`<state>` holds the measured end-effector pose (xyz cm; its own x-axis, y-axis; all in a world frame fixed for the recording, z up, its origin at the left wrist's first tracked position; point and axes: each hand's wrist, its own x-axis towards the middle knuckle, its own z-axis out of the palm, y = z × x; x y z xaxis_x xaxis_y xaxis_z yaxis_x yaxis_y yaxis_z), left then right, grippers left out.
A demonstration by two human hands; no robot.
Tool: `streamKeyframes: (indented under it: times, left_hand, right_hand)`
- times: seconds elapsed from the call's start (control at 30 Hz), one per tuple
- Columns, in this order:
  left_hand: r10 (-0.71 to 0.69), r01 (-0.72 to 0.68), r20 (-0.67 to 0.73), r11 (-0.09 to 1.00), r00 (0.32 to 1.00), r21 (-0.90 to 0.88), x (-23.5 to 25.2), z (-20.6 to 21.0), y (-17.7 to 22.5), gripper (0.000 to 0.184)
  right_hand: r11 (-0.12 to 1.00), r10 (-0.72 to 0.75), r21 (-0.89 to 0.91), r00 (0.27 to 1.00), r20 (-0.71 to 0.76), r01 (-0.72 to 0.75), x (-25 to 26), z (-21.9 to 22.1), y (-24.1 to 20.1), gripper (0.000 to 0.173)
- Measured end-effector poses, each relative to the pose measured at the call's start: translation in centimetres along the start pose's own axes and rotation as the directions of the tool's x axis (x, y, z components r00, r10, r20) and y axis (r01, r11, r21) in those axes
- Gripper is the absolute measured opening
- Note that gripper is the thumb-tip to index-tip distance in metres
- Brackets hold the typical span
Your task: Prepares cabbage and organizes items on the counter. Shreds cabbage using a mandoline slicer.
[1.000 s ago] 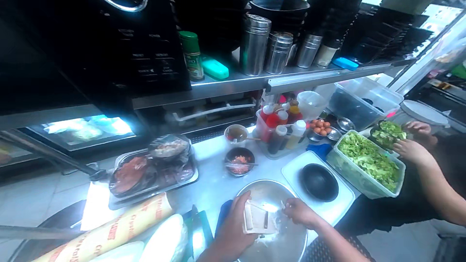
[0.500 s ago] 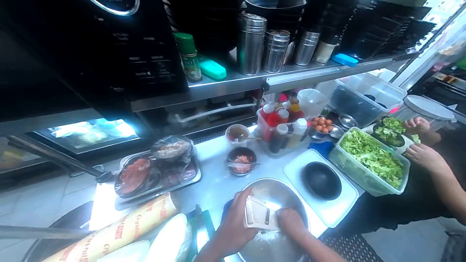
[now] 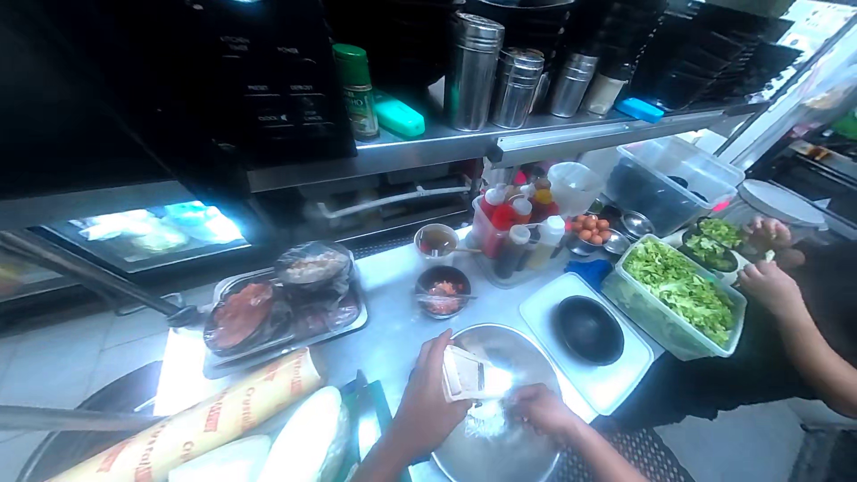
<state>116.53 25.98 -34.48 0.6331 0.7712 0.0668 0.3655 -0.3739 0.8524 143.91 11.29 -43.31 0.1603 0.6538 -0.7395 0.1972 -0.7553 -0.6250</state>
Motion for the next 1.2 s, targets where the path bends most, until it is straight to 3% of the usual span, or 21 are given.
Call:
streamKeyframes:
  times: [0.07, 0.2, 0.37, 0.53, 0.63, 0.73, 0.83, 0.9, 1.2]
  left_hand:
    - [0.001, -0.001, -0.01, 1.0, 1.0, 0.02, -0.2, 0.0, 0.0, 0.117]
    - [-0.026, 0.026, -0.024, 1.0, 0.999, 0.008, -0.6, -0.2, 0.1, 0.12]
    - [-0.027, 0.017, -0.107, 0.996, 0.994, -0.093, -1.2, -0.2, 0.3, 0.116]
    - [-0.011, -0.023, -0.209, 0.987, 0.978, -0.161, -2.0, -1.9, 1.4, 0.113]
    - [-0.061, -0.021, -0.276, 0.958, 0.959, -0.286, -2.5, -4.0, 2.2, 0.114]
    - [-0.147, -0.01, -0.309, 0.89, 0.94, -0.455, -2.9, -5.9, 2.8, 0.116]
    - [-0.149, -0.059, -0.327, 0.834, 0.933, -0.548, -3.2, -6.5, 3.0, 0.116]
    - [-0.143, -0.071, -0.33, 0.826, 0.933, -0.559, -3.7, -6.3, 3.0, 0.115]
    - [-0.158, -0.085, -0.362, 0.816, 0.919, -0.572, -7.9, -1.6, 1.7, 0.113]
  right_hand:
    - [0.981, -0.034, -0.193, 0.999, -0.04, 0.026, 0.4, 0.9, 0.6, 0.02]
    - [0.801, -0.126, -0.598, 0.985, -0.116, 0.032, 1.1, 3.0, 0.7, 0.022]
    - [0.745, -0.172, -0.665, 0.951, -0.257, -0.045, 2.0, 6.0, 1.3, 0.039]
    - [0.762, -0.153, -0.645, 0.954, -0.256, -0.051, 0.3, 5.9, -0.1, 0.031]
    - [0.847, -0.134, -0.532, 0.974, -0.183, 0.017, -1.0, 3.9, -0.6, 0.035]
    - [0.989, -0.009, -0.148, 1.0, -0.023, 0.006, -2.3, 2.1, -0.3, 0.041]
    - [0.959, -0.038, 0.282, 0.996, 0.08, 0.014, -3.5, 1.3, 0.8, 0.033]
    - [0.889, -0.094, 0.455, 0.992, 0.089, 0.044, -4.2, 1.1, 1.2, 0.026]
    - [0.763, -0.156, 0.635, 0.988, 0.003, 0.119, -7.2, 1.9, 2.9, 0.02]
